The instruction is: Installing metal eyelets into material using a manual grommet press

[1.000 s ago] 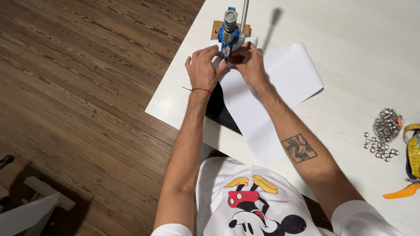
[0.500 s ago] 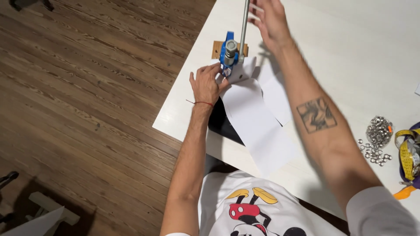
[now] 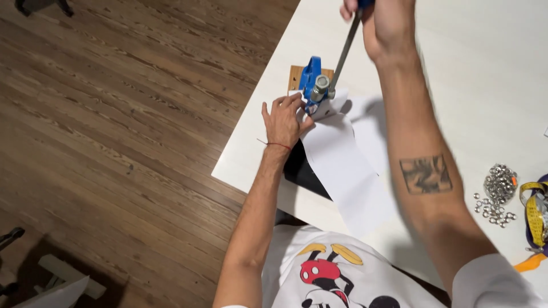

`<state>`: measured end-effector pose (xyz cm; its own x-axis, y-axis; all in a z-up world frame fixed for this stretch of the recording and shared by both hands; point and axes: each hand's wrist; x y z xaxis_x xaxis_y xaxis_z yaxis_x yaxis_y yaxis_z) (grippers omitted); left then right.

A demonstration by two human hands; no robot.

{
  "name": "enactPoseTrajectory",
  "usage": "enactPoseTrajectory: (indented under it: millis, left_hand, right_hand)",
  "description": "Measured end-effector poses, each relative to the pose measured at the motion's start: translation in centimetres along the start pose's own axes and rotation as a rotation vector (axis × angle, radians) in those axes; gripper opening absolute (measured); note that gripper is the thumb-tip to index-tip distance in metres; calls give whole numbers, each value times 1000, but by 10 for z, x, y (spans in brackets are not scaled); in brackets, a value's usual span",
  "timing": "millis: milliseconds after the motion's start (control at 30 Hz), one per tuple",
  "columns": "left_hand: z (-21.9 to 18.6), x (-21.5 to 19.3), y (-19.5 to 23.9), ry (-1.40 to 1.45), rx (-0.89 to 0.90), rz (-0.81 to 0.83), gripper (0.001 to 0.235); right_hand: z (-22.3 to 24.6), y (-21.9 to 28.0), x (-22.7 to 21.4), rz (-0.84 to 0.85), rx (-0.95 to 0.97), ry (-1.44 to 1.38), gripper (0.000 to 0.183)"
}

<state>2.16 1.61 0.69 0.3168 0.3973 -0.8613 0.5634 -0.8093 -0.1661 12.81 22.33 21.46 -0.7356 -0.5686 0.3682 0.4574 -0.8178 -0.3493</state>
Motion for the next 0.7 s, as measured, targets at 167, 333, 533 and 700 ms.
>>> enactPoseTrajectory:
  millis: [167,333,533,700]
  left_hand:
    - [6,6,1,-28,60,-53,43]
    - [9,7,-2,-46,131,-169,41]
    - [7,4,-2,-69,161,-185,36]
    - [9,-1,-5,-62,127,-22,33]
  right_hand:
    - [65,52,50,-5,-25,59,32]
    - [82,90,66,135,-213,238,36]
    - [65,131,53,173,-303,284,32]
    - [64,146,62,142,-377,246,42]
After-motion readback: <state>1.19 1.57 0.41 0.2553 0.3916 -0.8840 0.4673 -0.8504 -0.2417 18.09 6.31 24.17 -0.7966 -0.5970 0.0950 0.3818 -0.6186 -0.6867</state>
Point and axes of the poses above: each hand's wrist, its own y-axis away from the middle knuckle, its own x-axis out of the palm, z = x × y, and after that the axes turned 8 degrees about -x, right-handed
